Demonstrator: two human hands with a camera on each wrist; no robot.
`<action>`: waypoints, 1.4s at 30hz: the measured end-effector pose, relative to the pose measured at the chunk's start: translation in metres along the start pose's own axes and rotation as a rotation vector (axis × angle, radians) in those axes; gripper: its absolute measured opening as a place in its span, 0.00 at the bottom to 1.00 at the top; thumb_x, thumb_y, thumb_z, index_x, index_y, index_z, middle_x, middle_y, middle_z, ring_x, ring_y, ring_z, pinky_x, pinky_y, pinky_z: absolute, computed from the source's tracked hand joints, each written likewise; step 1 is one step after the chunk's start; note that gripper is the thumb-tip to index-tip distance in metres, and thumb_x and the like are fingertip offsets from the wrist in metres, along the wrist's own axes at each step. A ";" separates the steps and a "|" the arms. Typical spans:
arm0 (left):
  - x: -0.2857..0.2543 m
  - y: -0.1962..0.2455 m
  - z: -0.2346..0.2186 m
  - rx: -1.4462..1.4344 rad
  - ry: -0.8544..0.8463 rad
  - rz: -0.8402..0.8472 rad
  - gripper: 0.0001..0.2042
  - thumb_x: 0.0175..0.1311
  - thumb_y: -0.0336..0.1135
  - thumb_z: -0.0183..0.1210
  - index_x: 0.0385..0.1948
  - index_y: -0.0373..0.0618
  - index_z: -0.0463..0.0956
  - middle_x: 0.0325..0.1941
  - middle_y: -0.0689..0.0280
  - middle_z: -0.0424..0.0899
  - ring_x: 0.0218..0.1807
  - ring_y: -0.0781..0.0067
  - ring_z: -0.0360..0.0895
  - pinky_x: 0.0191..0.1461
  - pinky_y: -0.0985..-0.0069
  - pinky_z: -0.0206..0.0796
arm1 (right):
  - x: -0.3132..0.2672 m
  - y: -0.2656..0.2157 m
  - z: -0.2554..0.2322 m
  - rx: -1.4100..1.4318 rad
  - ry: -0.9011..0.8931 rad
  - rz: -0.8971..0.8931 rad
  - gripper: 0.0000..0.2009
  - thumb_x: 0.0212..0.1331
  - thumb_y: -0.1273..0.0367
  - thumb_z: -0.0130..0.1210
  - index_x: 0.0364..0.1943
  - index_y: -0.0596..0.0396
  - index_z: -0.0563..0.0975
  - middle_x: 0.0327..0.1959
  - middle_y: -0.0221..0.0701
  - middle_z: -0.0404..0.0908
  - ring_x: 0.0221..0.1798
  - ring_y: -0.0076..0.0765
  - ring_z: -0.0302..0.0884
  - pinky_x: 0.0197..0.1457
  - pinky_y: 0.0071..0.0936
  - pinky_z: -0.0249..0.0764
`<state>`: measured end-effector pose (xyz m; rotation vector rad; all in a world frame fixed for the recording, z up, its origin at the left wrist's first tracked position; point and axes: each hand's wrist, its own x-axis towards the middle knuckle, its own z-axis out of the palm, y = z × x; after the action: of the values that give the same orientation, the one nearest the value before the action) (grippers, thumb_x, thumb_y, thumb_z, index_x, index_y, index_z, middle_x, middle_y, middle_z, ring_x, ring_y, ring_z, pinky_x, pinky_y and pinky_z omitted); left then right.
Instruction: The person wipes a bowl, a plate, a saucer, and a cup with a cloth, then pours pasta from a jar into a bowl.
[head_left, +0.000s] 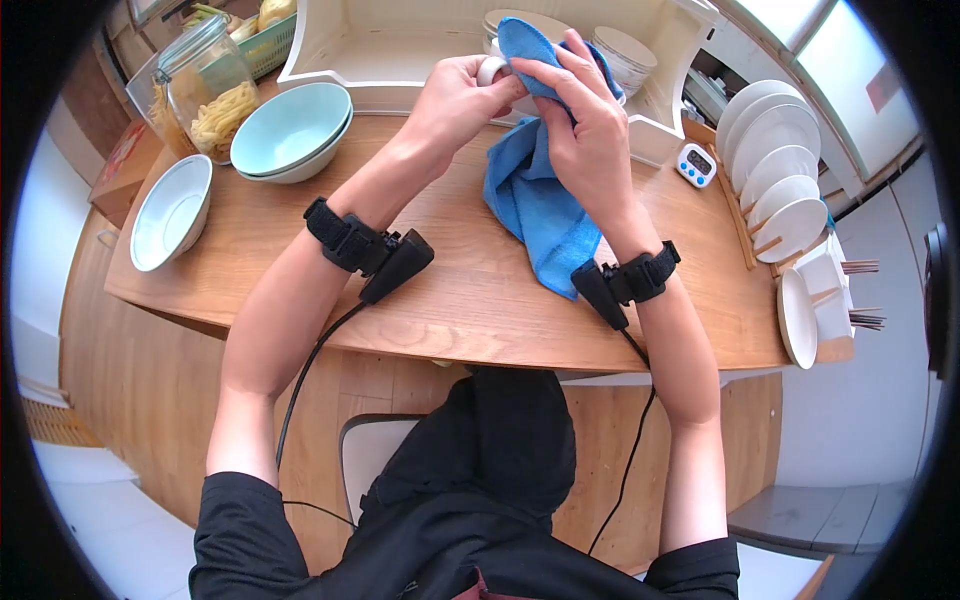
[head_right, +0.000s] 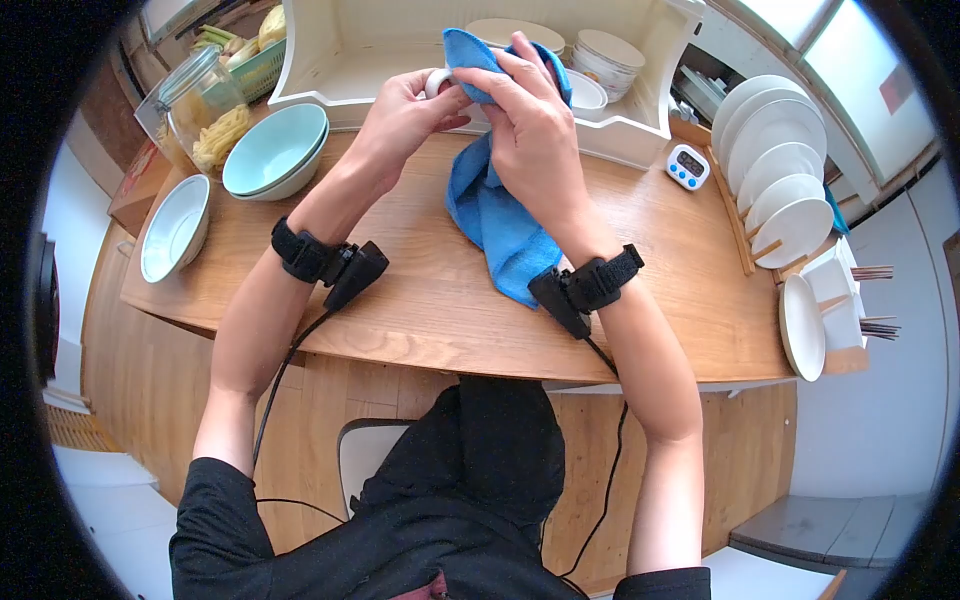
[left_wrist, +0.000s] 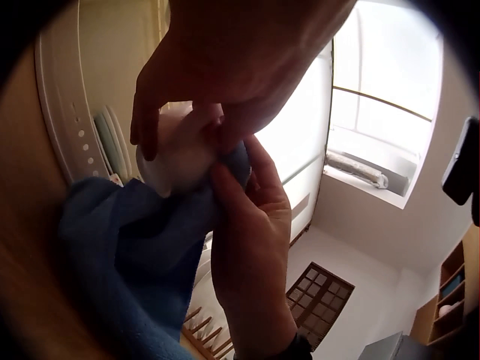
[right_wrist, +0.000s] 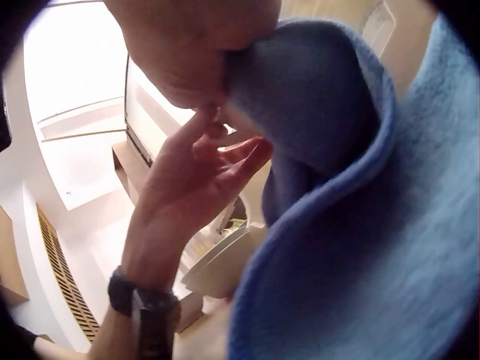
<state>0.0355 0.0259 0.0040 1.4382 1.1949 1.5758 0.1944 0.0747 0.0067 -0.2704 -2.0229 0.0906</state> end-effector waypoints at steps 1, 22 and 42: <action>0.001 0.000 0.000 -0.001 -0.004 -0.001 0.10 0.65 0.42 0.61 0.33 0.46 0.78 0.34 0.72 0.80 0.41 0.83 0.78 0.50 0.79 0.72 | 0.002 0.003 0.000 -0.040 0.044 -0.075 0.19 0.53 0.81 0.55 0.49 0.48 0.80 0.50 0.39 0.78 0.61 0.51 0.70 0.63 0.40 0.68; 0.000 0.007 -0.002 -0.342 -0.356 0.040 0.13 0.70 0.43 0.54 0.31 0.44 0.74 0.37 0.69 0.77 0.44 0.76 0.79 0.61 0.65 0.74 | -0.001 0.033 -0.023 0.729 0.422 0.411 0.25 0.70 0.50 0.37 0.49 0.57 0.75 0.44 0.36 0.80 0.47 0.31 0.77 0.50 0.25 0.74; 0.005 0.007 -0.014 0.241 -0.204 0.335 0.14 0.62 0.42 0.63 0.36 0.38 0.83 0.64 0.59 0.72 0.49 0.75 0.76 0.49 0.78 0.71 | -0.008 0.056 -0.010 1.090 0.092 0.934 0.23 0.70 0.54 0.42 0.56 0.60 0.71 0.45 0.38 0.79 0.41 0.31 0.80 0.44 0.26 0.80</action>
<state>0.0212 0.0249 0.0129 1.9897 1.0925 1.4884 0.2153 0.1271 -0.0061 -0.4590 -1.3395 1.6391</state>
